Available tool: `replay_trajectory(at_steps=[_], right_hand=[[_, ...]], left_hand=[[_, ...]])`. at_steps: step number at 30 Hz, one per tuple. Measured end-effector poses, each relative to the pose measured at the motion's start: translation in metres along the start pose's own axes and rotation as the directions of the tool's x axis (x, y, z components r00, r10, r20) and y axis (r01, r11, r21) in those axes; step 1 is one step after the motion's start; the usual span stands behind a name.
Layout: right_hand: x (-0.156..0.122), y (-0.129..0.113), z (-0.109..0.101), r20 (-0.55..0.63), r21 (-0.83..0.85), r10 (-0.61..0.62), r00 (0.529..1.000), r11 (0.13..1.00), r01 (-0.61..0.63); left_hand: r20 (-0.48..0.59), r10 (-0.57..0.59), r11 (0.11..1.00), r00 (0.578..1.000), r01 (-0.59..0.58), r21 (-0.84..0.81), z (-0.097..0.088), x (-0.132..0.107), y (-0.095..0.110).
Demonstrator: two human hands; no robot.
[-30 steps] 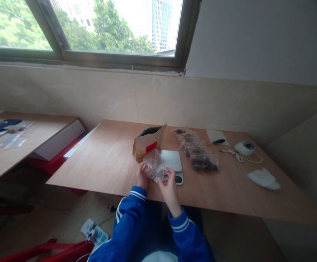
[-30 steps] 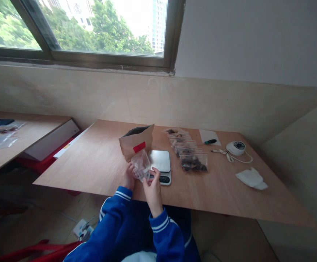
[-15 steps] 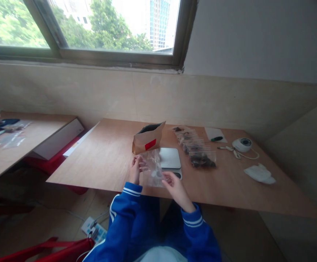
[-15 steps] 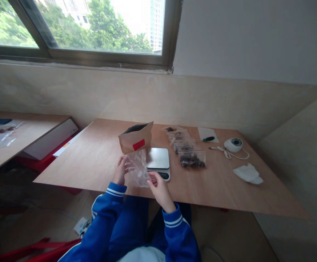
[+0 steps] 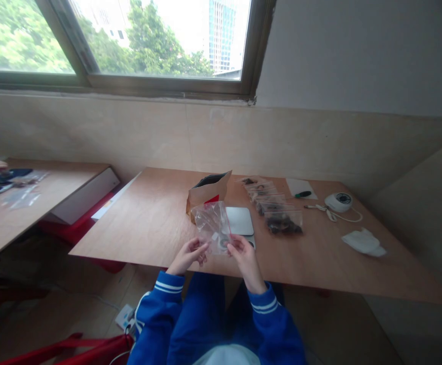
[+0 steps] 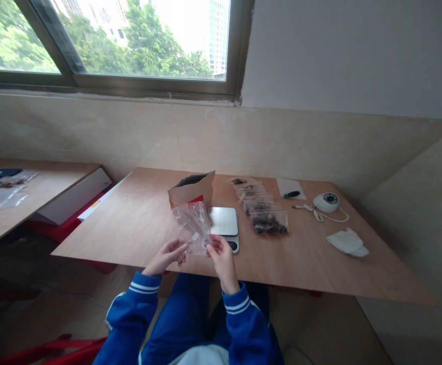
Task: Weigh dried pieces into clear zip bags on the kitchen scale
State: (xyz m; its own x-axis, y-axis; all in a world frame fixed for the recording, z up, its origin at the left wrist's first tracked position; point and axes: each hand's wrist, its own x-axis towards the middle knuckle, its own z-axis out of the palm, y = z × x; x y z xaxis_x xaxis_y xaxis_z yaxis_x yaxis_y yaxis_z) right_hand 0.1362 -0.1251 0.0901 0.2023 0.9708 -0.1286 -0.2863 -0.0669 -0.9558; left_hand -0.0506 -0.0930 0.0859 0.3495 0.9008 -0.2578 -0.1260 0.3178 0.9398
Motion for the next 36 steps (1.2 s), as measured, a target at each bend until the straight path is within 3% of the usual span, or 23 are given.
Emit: replay_trajectory(at_steps=[6, 12, 15, 18, 23, 26, 29, 32, 34, 36], right_hand=[[-0.005, -0.001, 0.002, -0.028, 0.047, 0.042, 0.999, 0.998, -0.04], [-0.007, -0.011, 0.01, 0.058, -0.049, 0.081, 0.995, 0.996, -0.078], [0.003, -0.014, 0.015, 0.01, -0.063, 0.087, 0.996, 0.994, -0.087], [0.022, -0.019, 0.018, -0.033, -0.095, 0.017, 0.999, 0.995, -0.02], [0.05, -0.032, 0.017, -0.117, -0.091, -0.102, 0.988, 0.992, 0.092], [0.057, -0.034, 0.012, -0.075, -0.102, -0.082, 0.994, 0.992, 0.074], [0.064, -0.034, -0.013, -0.084, -0.129, -0.065, 0.994, 0.99, 0.054], [0.078, -0.036, -0.063, -0.309, -0.165, -0.103, 0.945, 0.985, 0.054], [0.091, -0.04, -0.101, -0.386, -0.315, -0.207, 0.899, 0.946, 0.082], [0.104, -0.043, -0.134, -0.291, -0.519, -0.338, 0.895, 0.842, 0.15]], left_hand=[[0.016, 0.042, 0.991, 0.999, -0.044, 0.125, -0.006, -0.004, 0.009], [0.121, -0.075, 0.963, 0.99, 0.041, 0.266, -0.014, -0.017, 0.013], [0.189, -0.09, 0.959, 0.978, 0.034, 0.281, -0.014, -0.02, 0.01], [0.234, -0.121, 0.957, 0.965, 0.051, 0.285, -0.015, -0.019, 0.007], [0.16, -0.081, 0.961, 0.984, 0.034, 0.273, -0.019, -0.017, 0.017], [0.108, -0.044, 0.961, 0.993, 0.012, 0.276, -0.025, -0.018, 0.026], [0.077, -0.115, 0.951, 0.99, 0.088, 0.297, -0.043, -0.027, 0.033], [-0.041, -0.237, 0.9, 0.971, 0.235, 0.368, -0.073, -0.046, 0.038], [-0.176, -0.265, 0.852, 0.948, 0.316, 0.418, -0.095, -0.06, 0.042], [-0.305, -0.239, 0.82, 0.922, 0.36, 0.445, -0.114, -0.071, 0.044]])
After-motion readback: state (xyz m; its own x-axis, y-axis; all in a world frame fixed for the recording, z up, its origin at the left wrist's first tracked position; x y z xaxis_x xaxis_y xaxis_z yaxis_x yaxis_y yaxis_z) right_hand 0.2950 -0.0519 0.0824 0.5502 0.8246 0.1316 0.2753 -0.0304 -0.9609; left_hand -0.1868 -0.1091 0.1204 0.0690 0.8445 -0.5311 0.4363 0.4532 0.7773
